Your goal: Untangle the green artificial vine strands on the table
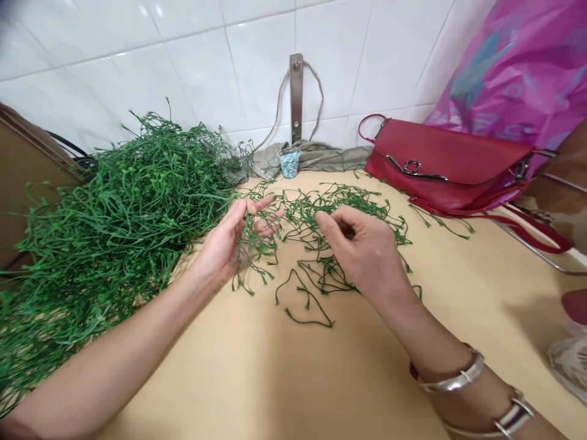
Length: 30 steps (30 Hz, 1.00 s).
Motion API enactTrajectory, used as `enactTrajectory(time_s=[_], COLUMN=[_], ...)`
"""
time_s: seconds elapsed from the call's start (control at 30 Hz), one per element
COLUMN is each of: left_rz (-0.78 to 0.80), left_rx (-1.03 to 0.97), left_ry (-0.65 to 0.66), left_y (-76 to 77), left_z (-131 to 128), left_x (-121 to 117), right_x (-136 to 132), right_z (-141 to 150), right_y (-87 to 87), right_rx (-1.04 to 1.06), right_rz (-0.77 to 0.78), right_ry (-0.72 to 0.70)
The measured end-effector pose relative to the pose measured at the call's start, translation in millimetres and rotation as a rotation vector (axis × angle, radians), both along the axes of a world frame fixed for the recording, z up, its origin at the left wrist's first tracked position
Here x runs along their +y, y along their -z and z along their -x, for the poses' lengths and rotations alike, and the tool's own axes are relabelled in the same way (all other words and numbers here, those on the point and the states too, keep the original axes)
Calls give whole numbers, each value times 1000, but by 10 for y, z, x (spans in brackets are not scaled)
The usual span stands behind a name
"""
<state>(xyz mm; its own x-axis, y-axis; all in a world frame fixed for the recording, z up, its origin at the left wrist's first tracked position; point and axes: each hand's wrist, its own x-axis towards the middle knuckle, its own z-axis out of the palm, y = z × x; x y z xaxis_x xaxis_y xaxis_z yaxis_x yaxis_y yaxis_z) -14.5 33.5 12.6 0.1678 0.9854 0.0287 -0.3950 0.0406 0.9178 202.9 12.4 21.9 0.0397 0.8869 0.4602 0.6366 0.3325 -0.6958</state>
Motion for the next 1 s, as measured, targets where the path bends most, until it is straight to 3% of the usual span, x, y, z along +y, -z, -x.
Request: enactTrajectory(time_s=[0.07, 0.13, 0.43, 0.53, 0.63, 0.77, 0.9, 1.0], left_rz=[13, 36, 146, 140, 137, 110, -164, -312], left_rx=[-126, -207, -183, -183, -122, 160, 570, 640], left_ry=[73, 165, 509, 475, 415, 316, 43, 13], left_y=[-43, -74, -31, -5, 32, 75, 59, 36], left_z=[-5, -7, -28, -25, -10, 24, 38, 5], left_x=[-36, -73, -165, -136, -79, -25, -40, -78], right_x=[35, 35, -157, -139, -122, -117, -133, -157], right_z=[-24, -13, 335, 322, 255, 207, 233, 267], right_y=[40, 54, 94, 116, 85, 26, -21, -39], right_rx=[-57, -73, -92, -46, 54, 96, 147, 149], right_rz=[-147, -225, -175, -115, 81, 198, 239, 261], right_ry=[86, 79, -323, -282, -219, -208, -185, -191])
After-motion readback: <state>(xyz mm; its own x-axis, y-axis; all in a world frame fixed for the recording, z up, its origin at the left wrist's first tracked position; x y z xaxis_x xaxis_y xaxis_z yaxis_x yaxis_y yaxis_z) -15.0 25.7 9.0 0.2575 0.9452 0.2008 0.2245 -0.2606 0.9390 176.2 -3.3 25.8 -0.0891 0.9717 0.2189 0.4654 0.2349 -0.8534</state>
